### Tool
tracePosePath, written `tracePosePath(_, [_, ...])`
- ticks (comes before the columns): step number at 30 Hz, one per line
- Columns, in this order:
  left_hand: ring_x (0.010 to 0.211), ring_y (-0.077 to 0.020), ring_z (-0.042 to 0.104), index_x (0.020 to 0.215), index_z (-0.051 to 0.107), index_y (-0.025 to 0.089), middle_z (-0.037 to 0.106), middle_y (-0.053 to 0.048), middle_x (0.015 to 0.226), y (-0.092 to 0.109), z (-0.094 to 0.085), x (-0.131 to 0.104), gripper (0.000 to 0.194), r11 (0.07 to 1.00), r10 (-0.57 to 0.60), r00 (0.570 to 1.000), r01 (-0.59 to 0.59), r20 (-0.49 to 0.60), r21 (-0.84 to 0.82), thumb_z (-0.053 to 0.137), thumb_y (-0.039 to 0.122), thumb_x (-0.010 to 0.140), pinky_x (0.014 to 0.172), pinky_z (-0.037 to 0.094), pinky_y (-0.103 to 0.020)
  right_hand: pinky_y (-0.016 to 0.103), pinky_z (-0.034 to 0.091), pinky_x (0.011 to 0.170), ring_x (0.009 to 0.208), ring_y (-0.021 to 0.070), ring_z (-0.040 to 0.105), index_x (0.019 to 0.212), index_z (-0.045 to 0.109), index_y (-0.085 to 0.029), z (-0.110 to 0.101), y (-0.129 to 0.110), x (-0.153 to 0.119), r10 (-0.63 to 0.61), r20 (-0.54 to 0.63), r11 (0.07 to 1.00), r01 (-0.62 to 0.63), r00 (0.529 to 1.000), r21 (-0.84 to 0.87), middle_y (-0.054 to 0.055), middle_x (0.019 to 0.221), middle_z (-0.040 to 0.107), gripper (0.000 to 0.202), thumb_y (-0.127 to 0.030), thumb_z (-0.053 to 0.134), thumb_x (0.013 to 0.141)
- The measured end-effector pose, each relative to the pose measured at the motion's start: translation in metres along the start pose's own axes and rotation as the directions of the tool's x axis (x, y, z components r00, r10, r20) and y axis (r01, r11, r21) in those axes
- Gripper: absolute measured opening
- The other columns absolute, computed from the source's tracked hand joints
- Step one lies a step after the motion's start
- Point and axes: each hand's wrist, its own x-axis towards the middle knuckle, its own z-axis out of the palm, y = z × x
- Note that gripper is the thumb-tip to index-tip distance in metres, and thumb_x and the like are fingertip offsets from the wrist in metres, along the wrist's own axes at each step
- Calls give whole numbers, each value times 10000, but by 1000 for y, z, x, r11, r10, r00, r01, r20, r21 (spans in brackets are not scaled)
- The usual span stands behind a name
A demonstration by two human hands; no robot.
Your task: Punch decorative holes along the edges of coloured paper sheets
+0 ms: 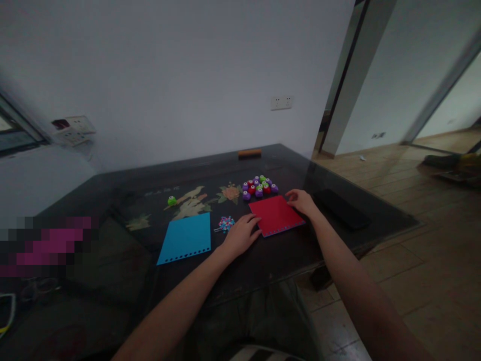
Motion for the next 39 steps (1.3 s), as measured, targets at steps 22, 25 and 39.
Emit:
tracePosePath(22, [1142,-208,482,1175,517,192,501,-106,1253,-1,0,1,355,999,1,1000,0,8,-36,465,309,844,983,367,-365,251,422,637,676,137,557,902,651,-209,2,-3,-1,-27,22,999,27,999,-31,17,779,637,247,-181,653,657])
tracePosePath(25, [1144,-210,478,1180,511,189,496,-107,1255,0,-1,0,359,999,-4,1000,4,15,-32,458,312,847,984,365,-364,256,425,649,687,142,560,899,652,-208,2,-4,-1,-17,25,999,18,1000,-35,17,780,641,245,-175,653,656])
tracePosePath(39, [1153,-211,464,1204,485,192,465,-109,1270,-2,0,0,375,999,3,1000,-2,18,-42,450,313,851,987,362,-359,246,427,635,658,134,571,869,667,-194,1,0,1,-42,20,999,42,999,-8,21,753,643,217,-192,654,653])
